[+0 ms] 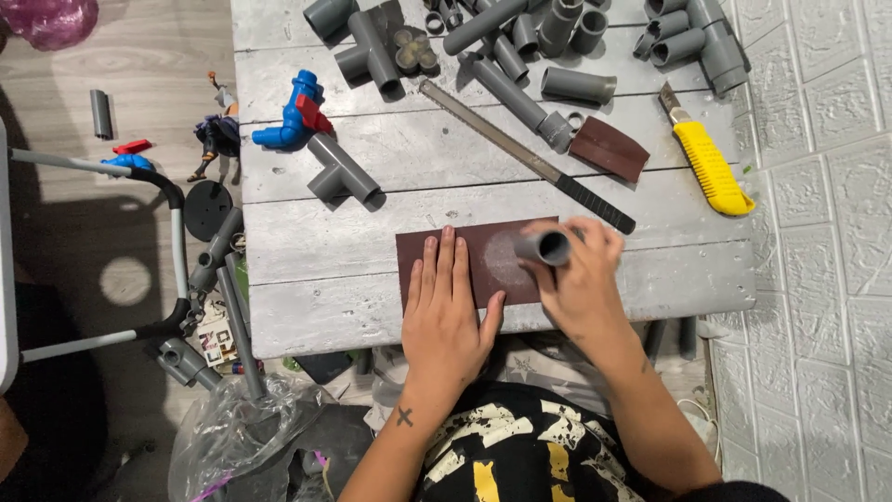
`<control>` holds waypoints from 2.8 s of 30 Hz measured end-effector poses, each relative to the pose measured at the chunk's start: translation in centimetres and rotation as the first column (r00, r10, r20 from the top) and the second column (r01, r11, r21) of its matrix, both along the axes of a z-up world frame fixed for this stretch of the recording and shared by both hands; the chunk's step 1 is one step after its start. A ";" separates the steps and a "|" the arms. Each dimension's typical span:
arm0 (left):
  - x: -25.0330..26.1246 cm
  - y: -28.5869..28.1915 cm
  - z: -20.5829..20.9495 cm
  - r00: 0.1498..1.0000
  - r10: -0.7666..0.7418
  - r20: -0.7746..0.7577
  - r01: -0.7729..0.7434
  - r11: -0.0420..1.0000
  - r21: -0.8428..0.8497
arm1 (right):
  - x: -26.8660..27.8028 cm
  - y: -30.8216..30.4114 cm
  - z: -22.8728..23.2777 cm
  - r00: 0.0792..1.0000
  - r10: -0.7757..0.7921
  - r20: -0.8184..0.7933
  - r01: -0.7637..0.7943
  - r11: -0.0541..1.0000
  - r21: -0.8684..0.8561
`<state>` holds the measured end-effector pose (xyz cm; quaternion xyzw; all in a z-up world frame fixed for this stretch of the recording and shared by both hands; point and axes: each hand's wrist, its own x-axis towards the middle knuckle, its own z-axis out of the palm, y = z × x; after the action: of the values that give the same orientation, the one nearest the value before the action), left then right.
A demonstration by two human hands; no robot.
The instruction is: Sanding and filing the ends of PVC pipes to prepare them for assembly using sandpaper, a file, and a hacksaw blade.
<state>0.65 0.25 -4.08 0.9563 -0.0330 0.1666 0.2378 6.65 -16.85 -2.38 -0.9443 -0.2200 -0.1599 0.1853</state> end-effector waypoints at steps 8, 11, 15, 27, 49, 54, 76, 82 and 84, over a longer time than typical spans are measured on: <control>-0.1 0.1 0.5 1.000 -0.019 -0.017 0.018 0.999 -0.032 | 0.3 1.8 0.8 0.999 -0.011 -0.044 0.021 0.971 0.237; -0.2 0.8 1.8 0.998 -0.054 -0.021 0.049 0.985 -0.165 | 0.1 0.8 3.2 0.978 0.006 -0.207 0.112 0.825 0.554; -1.3 3.0 1.7 0.995 -0.028 0.091 0.063 0.911 -0.409 | -1.7 -3.5 3.2 0.949 0.107 -0.296 0.160 0.645 0.747; -1.9 5.7 4.6 0.993 0.121 0.009 -0.111 0.933 -0.343 | -5.0 -8.4 2.7 0.965 -0.030 -0.260 0.209 0.687 0.696; -0.1 -0.9 -0.6 0.992 0.037 0.118 -0.045 0.997 0.068 | -0.9 -1.4 -0.7 0.999 0.039 0.028 -0.040 0.998 0.044; 0.0 -1.0 -0.9 0.990 0.049 0.132 -0.062 0.994 0.092 | -1.4 0.3 -1.1 0.995 0.094 -0.032 -0.090 0.990 0.107; 4.4 6.4 3.5 0.826 -0.028 0.563 -0.089 0.980 0.179 | 6.2 0.8 8.9 0.868 0.461 -0.183 -0.452 0.887 0.093; 11.0 5.5 9.9 0.830 -0.406 0.384 0.277 0.896 0.347 | 9.8 1.0 11.2 0.831 0.554 0.045 -0.555 0.822 0.131; 12.7 5.8 10.2 0.815 -0.478 0.328 0.452 0.878 0.155 | 10.5 0.9 12.1 0.842 0.529 0.108 -0.536 0.795 0.282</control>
<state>13.39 6.03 6.07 0.8806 -0.3139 0.2726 0.2275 17.18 -15.92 9.75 -0.8027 -0.4517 -0.1441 0.3619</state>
